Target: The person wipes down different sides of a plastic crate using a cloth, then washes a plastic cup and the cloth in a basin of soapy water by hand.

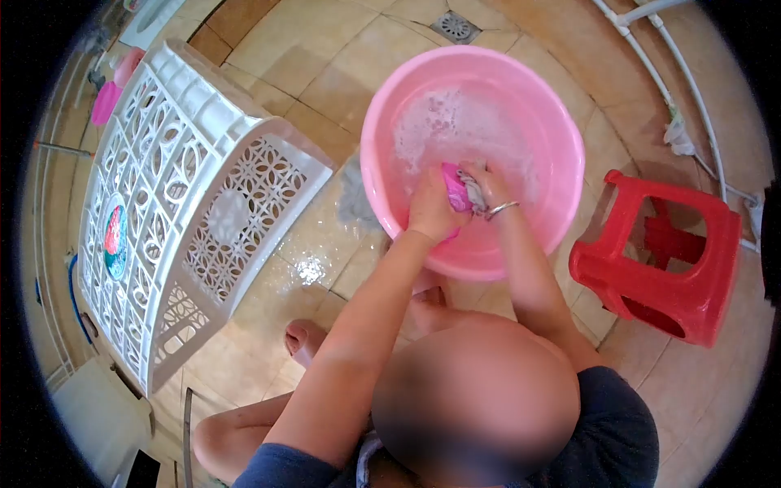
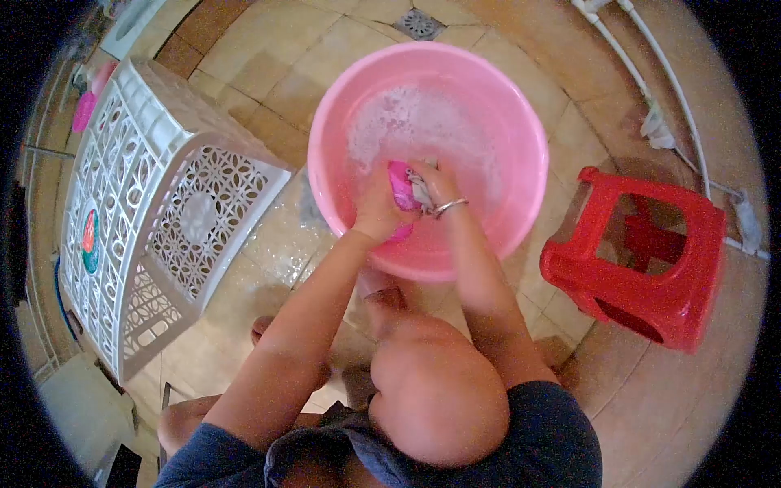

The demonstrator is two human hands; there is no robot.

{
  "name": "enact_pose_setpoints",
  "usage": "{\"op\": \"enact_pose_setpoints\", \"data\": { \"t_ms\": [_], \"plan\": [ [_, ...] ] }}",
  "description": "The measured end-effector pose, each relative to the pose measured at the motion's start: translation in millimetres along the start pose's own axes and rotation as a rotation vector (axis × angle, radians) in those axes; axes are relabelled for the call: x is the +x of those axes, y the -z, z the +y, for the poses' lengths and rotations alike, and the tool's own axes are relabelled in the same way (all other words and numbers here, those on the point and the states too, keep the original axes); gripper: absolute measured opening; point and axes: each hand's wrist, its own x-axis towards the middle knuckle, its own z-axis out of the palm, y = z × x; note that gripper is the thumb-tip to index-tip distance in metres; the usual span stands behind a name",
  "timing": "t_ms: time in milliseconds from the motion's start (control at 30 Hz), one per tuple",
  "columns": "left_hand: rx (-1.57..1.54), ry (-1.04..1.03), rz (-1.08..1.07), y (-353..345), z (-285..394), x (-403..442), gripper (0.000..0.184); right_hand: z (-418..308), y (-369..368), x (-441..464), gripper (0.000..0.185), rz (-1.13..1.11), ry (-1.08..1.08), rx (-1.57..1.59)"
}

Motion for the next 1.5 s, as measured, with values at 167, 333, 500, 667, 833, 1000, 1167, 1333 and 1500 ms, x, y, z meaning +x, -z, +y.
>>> {"op": "enact_pose_setpoints", "data": {
  "t_ms": [167, 333, 500, 667, 833, 1000, 1167, 1333, 1500],
  "plan": [
    [0.085, -0.212, -0.182, -5, -3, 0, 0.089, 32, 10, 5, 0.045, -0.125, -0.040, 0.160],
    [0.372, 0.026, -0.139, -21, -11, -3, 0.086, 98, 20, 43, 0.049, -0.035, -0.101, 0.100],
    [0.040, 0.239, 0.007, -22, -37, 10, 0.077, 115, 15, 62, 0.052, 0.195, 0.050, -0.380],
    [-0.187, 0.416, -0.109, -14, -37, 16, 0.065, 74, 37, 59, 0.055, 0.574, -0.025, -0.406],
    [-0.291, 0.328, -0.112, -30, -49, 13, 0.054, 38, 18, 21, 0.048, -0.087, -0.012, -0.051],
    [0.170, 0.168, -0.214, -3, -2, 2, 0.033, 78, -12, 24, 0.044, 0.125, 0.289, -0.574],
    [0.756, -0.188, -0.610, -3, 9, -2, 0.026, 79, 41, 46, 0.043, 0.236, -0.075, -0.593],
    [0.886, -0.295, -0.518, -13, 5, -9, 0.025, 85, 41, 62, 0.042, 0.357, -0.008, -0.700],
    [0.878, -0.282, -0.633, -10, 0, -11, 0.025, 38, 45, 19, 0.034, 0.002, -0.035, -0.053]
  ]
}}
